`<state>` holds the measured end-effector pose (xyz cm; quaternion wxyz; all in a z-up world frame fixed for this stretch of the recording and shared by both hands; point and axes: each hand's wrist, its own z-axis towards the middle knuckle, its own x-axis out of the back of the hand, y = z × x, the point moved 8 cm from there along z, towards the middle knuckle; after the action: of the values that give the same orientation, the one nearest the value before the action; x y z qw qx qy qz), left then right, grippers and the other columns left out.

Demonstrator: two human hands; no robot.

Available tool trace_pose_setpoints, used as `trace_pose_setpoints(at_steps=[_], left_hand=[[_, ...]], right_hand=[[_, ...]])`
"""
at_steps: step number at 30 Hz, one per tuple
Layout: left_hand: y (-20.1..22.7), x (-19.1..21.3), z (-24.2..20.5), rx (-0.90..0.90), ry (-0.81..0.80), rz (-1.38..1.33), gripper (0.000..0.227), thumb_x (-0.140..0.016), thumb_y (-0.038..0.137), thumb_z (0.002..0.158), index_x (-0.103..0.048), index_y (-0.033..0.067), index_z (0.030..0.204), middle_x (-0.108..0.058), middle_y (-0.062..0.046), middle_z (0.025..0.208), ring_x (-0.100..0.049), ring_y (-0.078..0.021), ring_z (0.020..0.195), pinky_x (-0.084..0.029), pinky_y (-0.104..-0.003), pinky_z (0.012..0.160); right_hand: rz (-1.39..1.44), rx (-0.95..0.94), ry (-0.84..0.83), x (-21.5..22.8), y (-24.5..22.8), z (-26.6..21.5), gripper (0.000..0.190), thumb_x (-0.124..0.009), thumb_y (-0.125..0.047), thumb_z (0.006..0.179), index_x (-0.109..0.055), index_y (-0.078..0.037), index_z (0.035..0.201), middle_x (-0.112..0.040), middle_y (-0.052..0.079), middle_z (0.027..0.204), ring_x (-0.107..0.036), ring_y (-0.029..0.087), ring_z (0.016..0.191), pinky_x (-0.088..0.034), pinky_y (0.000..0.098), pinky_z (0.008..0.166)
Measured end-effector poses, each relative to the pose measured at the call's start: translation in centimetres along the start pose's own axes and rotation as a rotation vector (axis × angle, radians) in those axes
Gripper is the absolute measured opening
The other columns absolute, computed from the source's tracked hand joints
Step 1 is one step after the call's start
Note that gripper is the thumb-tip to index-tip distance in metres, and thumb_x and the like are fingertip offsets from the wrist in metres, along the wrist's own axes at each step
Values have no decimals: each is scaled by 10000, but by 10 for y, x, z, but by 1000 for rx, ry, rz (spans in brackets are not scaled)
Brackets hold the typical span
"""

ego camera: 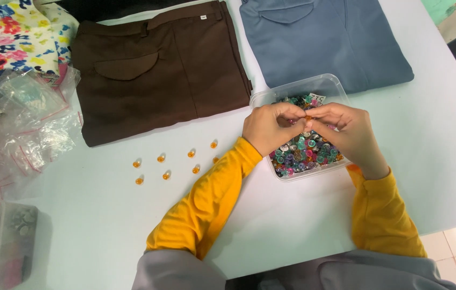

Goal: Sorting small colorful buttons from a large container into individual small plastic bags

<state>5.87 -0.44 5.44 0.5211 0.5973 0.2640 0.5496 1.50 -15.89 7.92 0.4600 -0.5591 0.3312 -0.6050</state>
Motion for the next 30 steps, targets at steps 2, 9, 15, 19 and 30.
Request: trace_pose_setpoints(at_steps=[2, 9, 15, 19, 30], left_hand=[[5, 1, -2, -3, 21, -34, 178, -782, 346, 793, -768, 244, 939, -794, 92, 833, -764, -85, 733, -569, -243, 748], [-9, -1, -9, -244, 260, -158, 168, -807, 235, 795, -746, 276, 945, -770, 137, 833, -744, -47, 758, -530, -177, 733], [11, 91, -41, -391, 203, -232, 328, -735, 23, 816, -756, 182, 1102, -772, -26, 854, -751, -165, 786, -583, -277, 717], [6, 185, -106, -336, 164, -136, 294, -634, -98, 851, -722, 78, 1070, -713, -9, 899, -715, -119, 837, -579, -249, 835], [-82, 374, -262, -24, 673, 162, 298, -782, -87, 869, -724, -6, 1150, -652, -125, 993, -738, -257, 855, -620, -337, 793]], right_hand=[[-133, 44, 44, 1, -3, -1, 220, -753, -12, 918, -740, -10, 1137, -761, 105, 936, -666, 129, 791, -515, 279, 782], [-407, 355, 271, -3, -17, -9, 263, -866, -33, 908, -795, -124, 1145, -770, 14, 958, -726, 164, 838, -554, 263, 767], [-330, 529, 264, -8, -44, -14, 190, -715, 179, 938, -767, 32, 1045, -704, 169, 1033, -691, 290, 847, -576, 387, 793], [-398, 528, 284, -16, -58, -20, 144, -740, 173, 978, -762, 66, 1072, -695, 199, 1107, -256, 76, 496, -179, 207, 458], [-237, 736, -1, -166, -167, -17, 231, -755, 85, 885, -736, 34, 1109, -710, 129, 1011, -728, 291, 891, -596, 380, 828]])
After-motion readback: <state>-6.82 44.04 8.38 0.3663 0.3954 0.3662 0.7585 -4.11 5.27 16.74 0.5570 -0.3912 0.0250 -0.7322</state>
